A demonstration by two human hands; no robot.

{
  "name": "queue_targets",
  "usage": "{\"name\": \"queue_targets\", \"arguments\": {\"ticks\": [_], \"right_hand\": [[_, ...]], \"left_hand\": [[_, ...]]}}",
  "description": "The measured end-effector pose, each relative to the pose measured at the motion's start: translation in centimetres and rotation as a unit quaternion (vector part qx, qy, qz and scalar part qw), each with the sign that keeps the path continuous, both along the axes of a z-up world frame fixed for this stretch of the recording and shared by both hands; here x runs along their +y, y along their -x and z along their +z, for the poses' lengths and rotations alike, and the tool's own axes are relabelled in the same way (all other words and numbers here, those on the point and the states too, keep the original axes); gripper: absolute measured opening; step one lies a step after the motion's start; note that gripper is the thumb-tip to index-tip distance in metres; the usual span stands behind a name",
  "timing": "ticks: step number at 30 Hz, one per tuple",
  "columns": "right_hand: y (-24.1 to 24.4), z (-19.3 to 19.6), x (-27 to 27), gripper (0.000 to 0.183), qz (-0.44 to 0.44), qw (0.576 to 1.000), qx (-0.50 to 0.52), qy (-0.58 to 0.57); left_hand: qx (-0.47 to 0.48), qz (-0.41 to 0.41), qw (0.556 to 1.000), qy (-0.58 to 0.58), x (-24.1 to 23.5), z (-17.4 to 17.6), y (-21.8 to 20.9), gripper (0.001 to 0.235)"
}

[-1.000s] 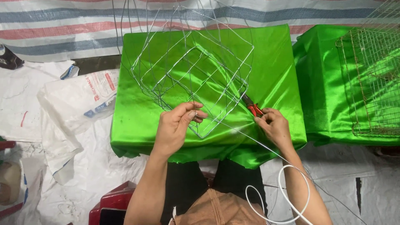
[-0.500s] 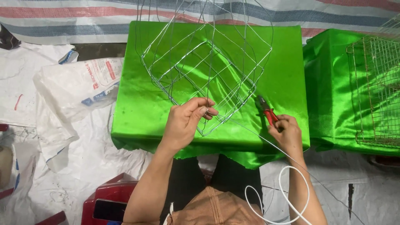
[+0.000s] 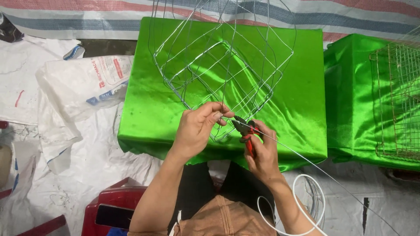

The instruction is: Assembling and adjusting a wire cage structure using pliers and hands to ensure proper alignment.

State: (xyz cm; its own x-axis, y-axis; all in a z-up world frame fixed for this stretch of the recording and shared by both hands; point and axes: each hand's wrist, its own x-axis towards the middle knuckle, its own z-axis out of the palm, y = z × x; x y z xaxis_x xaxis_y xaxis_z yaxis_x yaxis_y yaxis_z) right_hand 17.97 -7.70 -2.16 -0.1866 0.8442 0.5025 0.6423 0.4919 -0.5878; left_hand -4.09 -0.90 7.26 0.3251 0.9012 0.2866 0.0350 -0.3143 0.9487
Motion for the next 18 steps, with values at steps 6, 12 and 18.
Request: {"name": "queue_targets", "arguments": {"ticks": [6,12,18], "right_hand": [[1.3,0.2,1.6,0.016,-0.032,0.995,-0.054,-0.084],[1.9,-0.3,2.6,0.009,-0.029,0.992,-0.042,-0.115],[1.5,-1.7,3.3,0.004,-0.028,0.992,-0.012,-0.126]], "left_hand": [[-0.001,0.015,1.0,-0.011,0.0,0.3,0.1,0.022],[-0.002,0.02,1.0,-0.015,0.3,-0.2,0.2,0.021],[-0.001,0.012,1.0,-0.014,0.2,-0.3,0.2,0.023]]}}
